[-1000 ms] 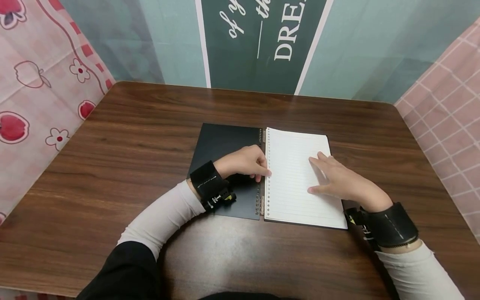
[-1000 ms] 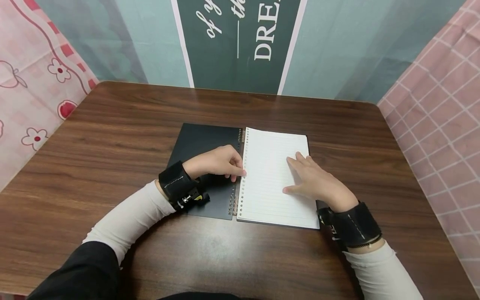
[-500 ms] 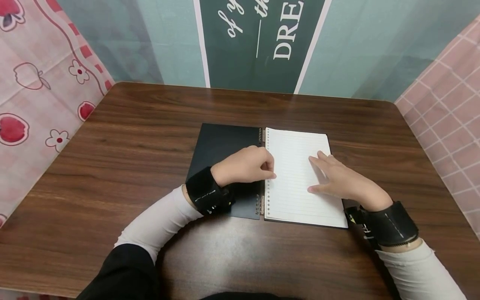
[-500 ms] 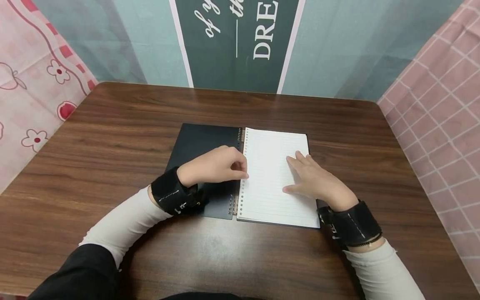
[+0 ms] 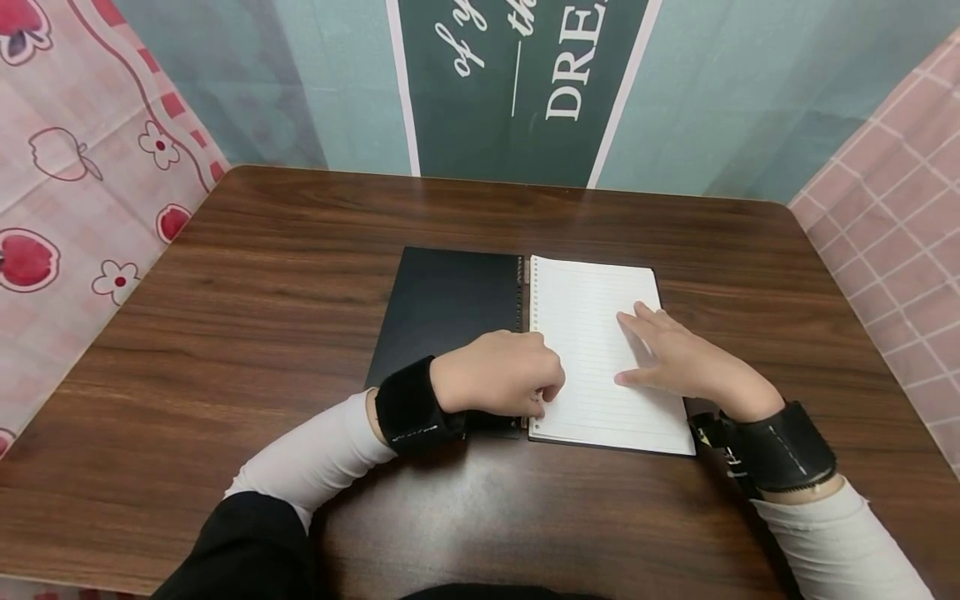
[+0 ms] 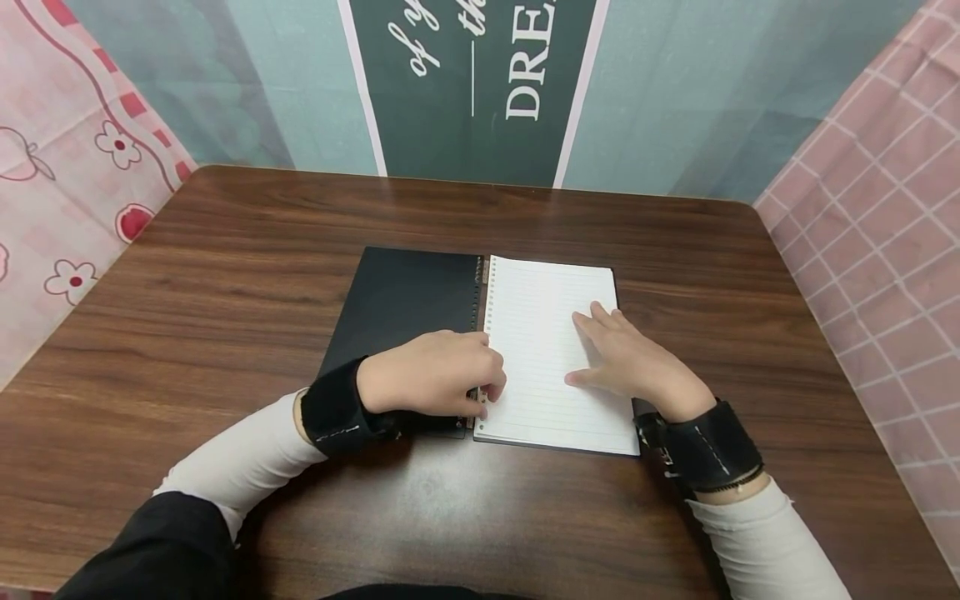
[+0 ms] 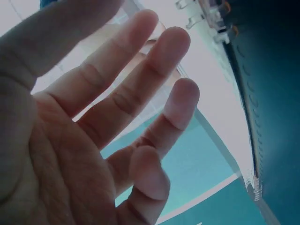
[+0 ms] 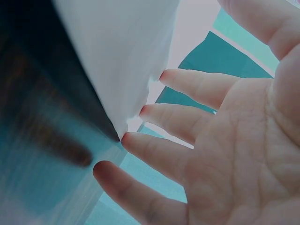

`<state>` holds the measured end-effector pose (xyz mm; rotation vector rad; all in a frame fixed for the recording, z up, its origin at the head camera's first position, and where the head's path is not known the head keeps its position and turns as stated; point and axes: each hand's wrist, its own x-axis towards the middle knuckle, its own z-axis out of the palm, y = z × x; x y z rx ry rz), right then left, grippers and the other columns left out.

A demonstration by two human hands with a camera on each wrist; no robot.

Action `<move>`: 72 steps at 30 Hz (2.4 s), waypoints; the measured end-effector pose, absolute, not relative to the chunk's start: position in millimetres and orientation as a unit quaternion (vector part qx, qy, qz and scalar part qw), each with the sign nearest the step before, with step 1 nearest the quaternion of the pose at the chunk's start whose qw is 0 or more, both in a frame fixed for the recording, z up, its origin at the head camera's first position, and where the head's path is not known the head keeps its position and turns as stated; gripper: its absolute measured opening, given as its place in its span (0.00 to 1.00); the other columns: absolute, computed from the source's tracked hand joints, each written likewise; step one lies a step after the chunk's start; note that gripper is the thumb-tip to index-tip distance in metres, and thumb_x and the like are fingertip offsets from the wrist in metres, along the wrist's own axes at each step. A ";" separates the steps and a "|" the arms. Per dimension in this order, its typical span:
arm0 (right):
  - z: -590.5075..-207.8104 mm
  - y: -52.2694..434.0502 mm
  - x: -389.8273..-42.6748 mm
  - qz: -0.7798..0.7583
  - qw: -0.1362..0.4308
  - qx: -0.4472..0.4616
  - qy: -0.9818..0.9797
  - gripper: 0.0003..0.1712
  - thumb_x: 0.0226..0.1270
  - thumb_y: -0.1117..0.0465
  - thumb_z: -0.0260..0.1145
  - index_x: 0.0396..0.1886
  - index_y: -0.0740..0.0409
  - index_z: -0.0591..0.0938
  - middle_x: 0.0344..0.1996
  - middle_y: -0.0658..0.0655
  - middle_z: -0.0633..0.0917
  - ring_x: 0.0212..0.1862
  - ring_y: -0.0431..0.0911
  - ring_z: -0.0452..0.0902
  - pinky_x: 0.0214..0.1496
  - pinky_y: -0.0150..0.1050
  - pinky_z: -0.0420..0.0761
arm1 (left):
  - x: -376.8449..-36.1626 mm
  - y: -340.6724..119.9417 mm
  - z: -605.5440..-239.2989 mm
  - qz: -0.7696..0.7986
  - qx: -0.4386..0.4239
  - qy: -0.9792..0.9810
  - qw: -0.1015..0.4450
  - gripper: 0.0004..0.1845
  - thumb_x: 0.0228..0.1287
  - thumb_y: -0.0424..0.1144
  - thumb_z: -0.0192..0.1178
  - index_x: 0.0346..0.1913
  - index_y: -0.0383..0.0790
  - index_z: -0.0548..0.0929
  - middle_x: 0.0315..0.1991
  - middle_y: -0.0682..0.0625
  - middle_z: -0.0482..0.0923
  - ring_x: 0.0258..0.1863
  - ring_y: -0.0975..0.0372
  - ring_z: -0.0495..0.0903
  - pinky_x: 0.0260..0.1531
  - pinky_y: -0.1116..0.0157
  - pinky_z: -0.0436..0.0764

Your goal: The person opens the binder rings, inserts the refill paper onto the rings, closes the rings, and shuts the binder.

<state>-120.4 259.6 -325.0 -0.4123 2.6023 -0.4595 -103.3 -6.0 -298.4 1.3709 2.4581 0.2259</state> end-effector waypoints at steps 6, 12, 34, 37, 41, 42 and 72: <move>-325.0 259.2 -120.2 -0.162 0.230 -0.153 0.947 0.56 0.61 0.44 0.72 0.77 0.67 0.55 0.76 0.77 0.46 0.76 0.74 0.38 0.71 0.72 0.47 | -100.5 -4.3 -301.3 0.057 0.484 0.858 0.162 0.07 0.56 0.44 0.73 0.34 0.49 0.85 0.36 0.59 0.82 0.36 0.63 0.75 0.29 0.66 0.75; -326.5 259.4 -120.7 -0.160 0.228 -0.153 0.948 0.56 0.60 0.44 0.72 0.77 0.67 0.55 0.76 0.78 0.46 0.76 0.75 0.39 0.71 0.72 0.48 | -99.0 -3.5 -303.9 0.044 0.486 0.858 0.162 0.07 0.57 0.44 0.72 0.35 0.49 0.85 0.37 0.58 0.79 0.37 0.62 0.75 0.29 0.66 0.74; -325.1 259.5 -121.6 -0.154 0.230 -0.151 0.949 0.55 0.61 0.45 0.72 0.77 0.67 0.55 0.76 0.78 0.46 0.76 0.74 0.39 0.71 0.72 0.47 | -98.8 1.6 -309.9 0.027 0.497 0.852 0.161 0.07 0.56 0.43 0.71 0.29 0.48 0.82 0.35 0.56 0.77 0.33 0.62 0.76 0.25 0.67 0.72; -325.1 259.8 -121.2 -0.154 0.230 -0.152 0.949 0.55 0.61 0.45 0.72 0.77 0.67 0.55 0.76 0.78 0.46 0.76 0.74 0.38 0.71 0.72 0.47 | -100.2 2.1 -310.9 0.022 0.499 0.850 0.166 0.08 0.57 0.45 0.71 0.30 0.49 0.82 0.36 0.56 0.77 0.34 0.63 0.76 0.27 0.67 0.73; -325.8 259.3 -120.7 -0.157 0.232 -0.151 0.948 0.55 0.61 0.45 0.72 0.77 0.68 0.54 0.76 0.78 0.46 0.76 0.74 0.38 0.71 0.72 0.47 | -105.3 0.2 -309.9 0.042 0.501 0.844 0.186 0.09 0.60 0.49 0.69 0.34 0.49 0.83 0.37 0.57 0.79 0.35 0.64 0.76 0.30 0.67 0.75; -326.0 258.9 -120.6 -0.158 0.232 -0.151 0.948 0.55 0.62 0.45 0.72 0.77 0.67 0.54 0.76 0.78 0.46 0.76 0.74 0.38 0.71 0.72 0.47 | -107.7 -1.2 -308.8 0.053 0.500 0.843 0.193 0.09 0.62 0.49 0.68 0.36 0.49 0.83 0.38 0.57 0.79 0.35 0.64 0.76 0.32 0.67 0.75; -324.4 256.9 -114.3 -0.153 0.228 -0.145 0.951 0.56 0.61 0.45 0.72 0.77 0.66 0.55 0.76 0.77 0.47 0.76 0.74 0.39 0.71 0.72 0.48 | -225.6 5.8 -296.1 0.117 0.346 0.926 0.095 0.15 0.67 0.35 0.62 0.56 0.40 0.83 0.57 0.48 0.81 0.52 0.58 0.78 0.55 0.59 0.79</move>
